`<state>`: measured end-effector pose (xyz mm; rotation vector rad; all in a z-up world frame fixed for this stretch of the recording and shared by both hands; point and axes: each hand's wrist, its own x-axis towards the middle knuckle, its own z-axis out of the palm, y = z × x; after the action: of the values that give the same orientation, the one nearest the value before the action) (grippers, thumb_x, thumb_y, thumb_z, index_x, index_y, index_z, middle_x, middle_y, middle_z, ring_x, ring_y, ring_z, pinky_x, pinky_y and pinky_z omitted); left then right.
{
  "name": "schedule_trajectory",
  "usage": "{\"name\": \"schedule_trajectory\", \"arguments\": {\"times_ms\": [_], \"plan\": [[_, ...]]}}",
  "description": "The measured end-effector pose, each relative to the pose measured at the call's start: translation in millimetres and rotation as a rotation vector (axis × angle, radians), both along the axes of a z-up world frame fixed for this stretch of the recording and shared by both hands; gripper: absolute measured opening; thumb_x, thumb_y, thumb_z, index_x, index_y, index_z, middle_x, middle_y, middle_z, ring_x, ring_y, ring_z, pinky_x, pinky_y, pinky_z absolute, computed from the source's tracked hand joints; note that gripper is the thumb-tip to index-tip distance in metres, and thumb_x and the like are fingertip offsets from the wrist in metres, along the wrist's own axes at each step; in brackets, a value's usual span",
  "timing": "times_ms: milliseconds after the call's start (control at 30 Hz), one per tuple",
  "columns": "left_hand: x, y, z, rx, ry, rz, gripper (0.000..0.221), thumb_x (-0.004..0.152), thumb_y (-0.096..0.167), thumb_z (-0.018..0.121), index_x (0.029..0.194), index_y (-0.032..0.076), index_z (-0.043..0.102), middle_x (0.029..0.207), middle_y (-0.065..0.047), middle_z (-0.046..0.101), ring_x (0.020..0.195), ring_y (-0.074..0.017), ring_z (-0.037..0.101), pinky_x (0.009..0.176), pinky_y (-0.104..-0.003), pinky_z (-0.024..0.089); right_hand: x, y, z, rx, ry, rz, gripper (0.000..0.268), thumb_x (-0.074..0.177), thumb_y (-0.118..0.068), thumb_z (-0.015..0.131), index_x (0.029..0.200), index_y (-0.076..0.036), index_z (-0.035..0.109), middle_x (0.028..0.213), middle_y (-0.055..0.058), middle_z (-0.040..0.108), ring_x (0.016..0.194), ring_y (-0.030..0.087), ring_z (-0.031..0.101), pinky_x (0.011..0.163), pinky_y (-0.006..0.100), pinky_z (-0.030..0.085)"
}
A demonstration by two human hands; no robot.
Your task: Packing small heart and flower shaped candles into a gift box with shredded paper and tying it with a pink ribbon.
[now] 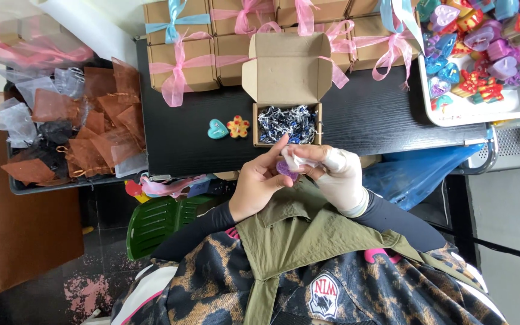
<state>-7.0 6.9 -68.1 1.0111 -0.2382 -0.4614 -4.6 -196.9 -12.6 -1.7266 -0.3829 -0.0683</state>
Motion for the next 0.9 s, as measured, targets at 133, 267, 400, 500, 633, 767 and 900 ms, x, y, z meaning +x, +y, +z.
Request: {"name": "schedule_trajectory", "arguments": {"times_ms": [133, 267, 400, 500, 633, 767, 900], "plan": [[-0.4, 7.1, 5.9, 0.09, -0.109, 0.051, 0.079, 0.091, 0.01, 0.079, 0.16, 0.012, 0.041, 0.127, -0.003, 0.068, 0.104, -0.006, 0.064, 0.096, -0.025, 0.055, 2.6, 0.5, 19.0, -0.108, -0.204, 0.014, 0.042, 0.088, 0.014, 0.073, 0.124, -0.006, 0.069, 0.12, 0.012, 0.074, 0.112, 0.023, 0.075, 0.094, 0.03, 0.063], [-0.3, 10.1, 8.2, 0.208, -0.215, 0.131, 0.069, 0.091, 0.008, 0.081, 0.154, 0.009, 0.053, 0.119, -0.004, 0.069, 0.101, -0.0074, 0.065, 0.09, -0.024, 0.056, 5.9, 4.5, 34.7, -0.258, -0.45, 0.053, 0.045, 0.086, 0.012, 0.077, 0.126, -0.006, 0.067, 0.117, 0.013, 0.074, 0.108, 0.027, 0.076, 0.096, 0.034, 0.062], [4.0, 9.4, 20.5, 0.202, -0.293, 0.295, 0.059, 0.092, 0.012, 0.077, 0.148, 0.009, 0.058, 0.129, -0.007, 0.07, 0.112, -0.0119, 0.067, 0.1, -0.027, 0.056, 7.8, -0.5, 30.7, -0.281, -0.533, 0.205, 0.046, 0.087, 0.006, 0.08, 0.128, -0.006, 0.066, 0.109, 0.01, 0.075, 0.099, 0.025, 0.077, 0.092, 0.035, 0.062], [12.0, 10.9, 25.3, -0.004, -0.165, 0.375, 0.056, 0.09, 0.021, 0.077, 0.142, 0.01, 0.06, 0.127, -0.005, 0.07, 0.116, -0.0122, 0.066, 0.103, -0.028, 0.054, 1.6, 1.7, 19.5, -0.227, -0.361, 0.293, 0.04, 0.09, 0.001, 0.078, 0.128, -0.009, 0.068, 0.108, 0.009, 0.077, 0.096, 0.022, 0.078, 0.086, 0.031, 0.062], [14.1, 17.7, 35.4, 0.004, -0.172, 0.387, 0.057, 0.087, 0.027, 0.083, 0.138, 0.01, 0.064, 0.125, -0.005, 0.066, 0.111, -0.014, 0.065, 0.097, -0.03, 0.054, 4.0, -3.4, -4.8, 0.129, 0.209, 0.146, 0.032, 0.098, -0.007, 0.072, 0.129, -0.004, 0.067, 0.115, 0.009, 0.078, 0.103, 0.019, 0.075, 0.093, 0.031, 0.061], [22.0, 16.3, 55.9, 0.615, -0.872, 0.362, 0.057, 0.077, 0.043, 0.083, 0.128, 0.02, 0.072, 0.126, -0.001, 0.065, 0.123, -0.0264, 0.059, 0.109, -0.041, 0.047, 6.1, -9.7, -5.4, 0.68, 0.714, 0.328, 0.057, 0.101, -0.029, 0.069, 0.146, 0.0, 0.052, 0.13, 0.009, 0.069, 0.115, 0.018, 0.066, 0.1, 0.036, 0.054], [19.1, 14.0, 61.0, 0.814, -1.052, 0.372, 0.05, 0.084, 0.056, 0.079, 0.128, 0.034, 0.071, 0.147, -0.007, 0.045, 0.147, -0.0376, 0.031, 0.126, -0.057, 0.025, 3.4, -15.3, -21.1, 0.734, 0.755, 0.619, 0.082, 0.097, -0.04, 0.075, 0.161, -0.003, 0.039, 0.138, 0.008, 0.063, 0.117, 0.016, 0.06, 0.105, 0.036, 0.049]]}}
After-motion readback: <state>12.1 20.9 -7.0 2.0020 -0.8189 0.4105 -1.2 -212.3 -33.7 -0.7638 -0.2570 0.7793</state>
